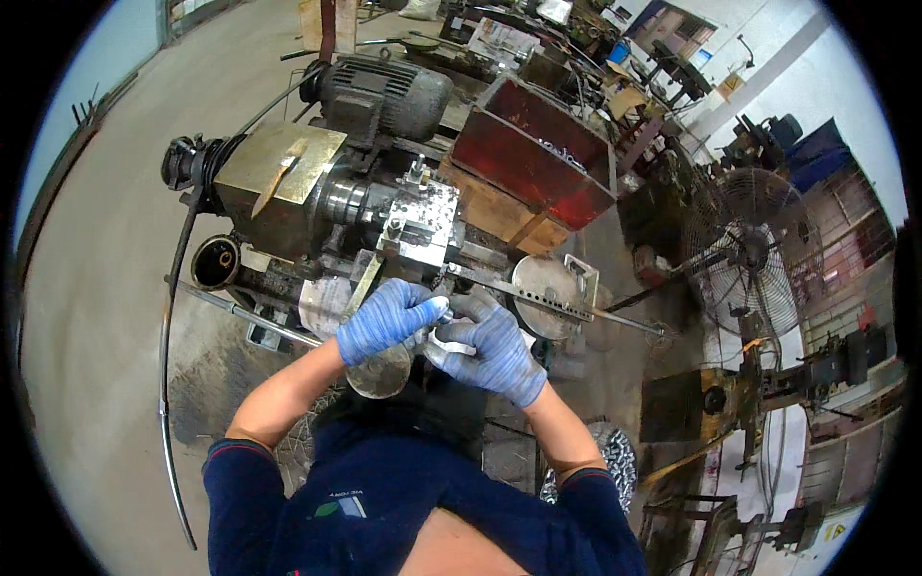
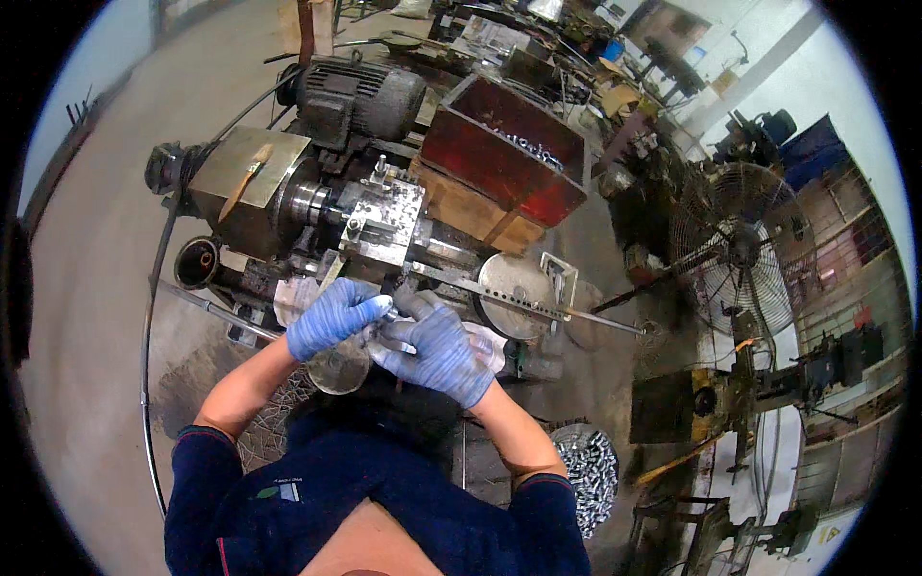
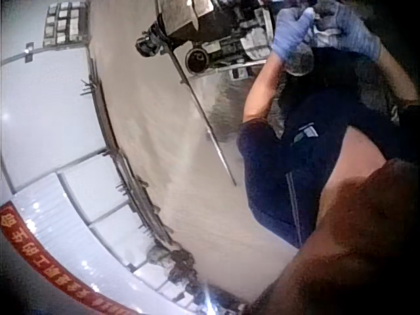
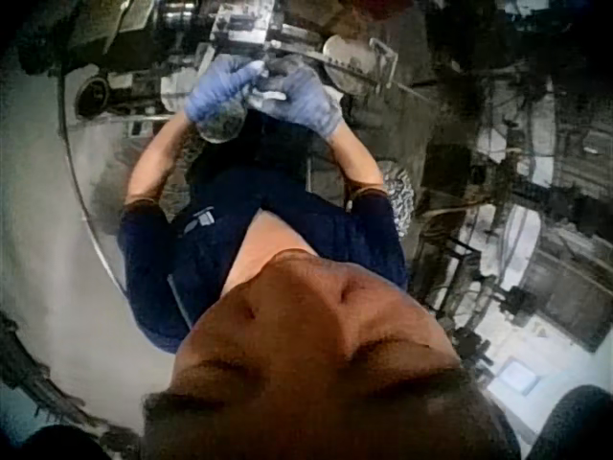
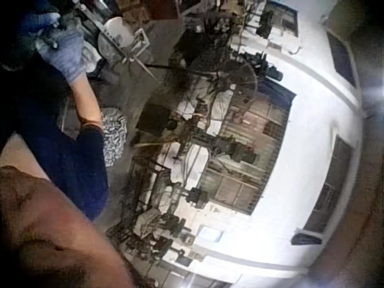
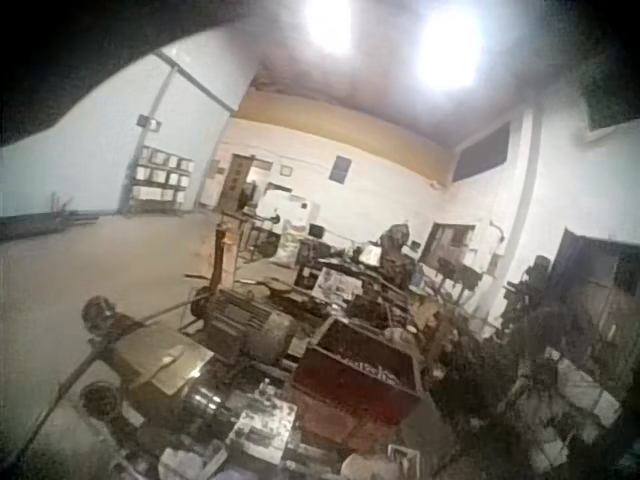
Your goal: The person operates a manual lathe, using the handles to move the cutting tool against a rotating metal piece and then picking up the finished part and placing it into a pile.
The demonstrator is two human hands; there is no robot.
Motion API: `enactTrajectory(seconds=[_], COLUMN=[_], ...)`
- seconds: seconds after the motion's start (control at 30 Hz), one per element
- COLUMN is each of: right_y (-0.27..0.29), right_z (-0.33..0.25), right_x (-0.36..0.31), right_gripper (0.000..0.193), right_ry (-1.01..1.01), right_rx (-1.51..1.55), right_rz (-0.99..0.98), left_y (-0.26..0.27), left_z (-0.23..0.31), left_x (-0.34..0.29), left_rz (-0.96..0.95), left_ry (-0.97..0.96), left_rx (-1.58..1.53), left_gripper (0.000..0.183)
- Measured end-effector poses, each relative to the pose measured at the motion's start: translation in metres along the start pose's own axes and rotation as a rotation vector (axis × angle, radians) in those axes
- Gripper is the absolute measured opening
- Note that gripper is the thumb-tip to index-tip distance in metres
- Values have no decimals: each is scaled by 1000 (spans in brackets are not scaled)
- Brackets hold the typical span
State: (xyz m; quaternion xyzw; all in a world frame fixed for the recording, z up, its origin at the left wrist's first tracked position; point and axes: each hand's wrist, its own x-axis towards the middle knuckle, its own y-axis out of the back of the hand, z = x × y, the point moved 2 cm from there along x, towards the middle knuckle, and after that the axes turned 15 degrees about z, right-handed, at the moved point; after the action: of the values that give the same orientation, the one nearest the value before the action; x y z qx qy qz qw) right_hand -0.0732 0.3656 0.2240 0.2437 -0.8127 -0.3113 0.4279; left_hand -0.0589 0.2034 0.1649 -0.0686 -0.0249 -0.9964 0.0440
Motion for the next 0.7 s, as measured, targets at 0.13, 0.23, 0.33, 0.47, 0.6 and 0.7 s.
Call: enactTrajectory(seconds=[0.13,0.23,0.33,0.47,0.6,0.7], right_y=[-7,-18,-32,-51,-80,-117], right_z=[-5,-4,-1,12,32,69], right_x=[21,38,56,82,132,160], right_gripper=[22,24,27,42,47,59], right_ry=[37,54,111,40,27,-135], right_rx=[21,-34,-81,-148,-397,-551], right_rz=[-30,-87,-172,-242,-246,-401], left_y=[18,34,51,100,184,248], left_z=[-5,2,4,16,33,33], left_x=[3,4,1,-16,-63,-111], left_rz=[21,47,135,94,414,712], left_ry=[3,55,-31,-51,35,254], left_rx=[87,268,347,356,540,707], left_gripper=[35,36,36,40,45,43])
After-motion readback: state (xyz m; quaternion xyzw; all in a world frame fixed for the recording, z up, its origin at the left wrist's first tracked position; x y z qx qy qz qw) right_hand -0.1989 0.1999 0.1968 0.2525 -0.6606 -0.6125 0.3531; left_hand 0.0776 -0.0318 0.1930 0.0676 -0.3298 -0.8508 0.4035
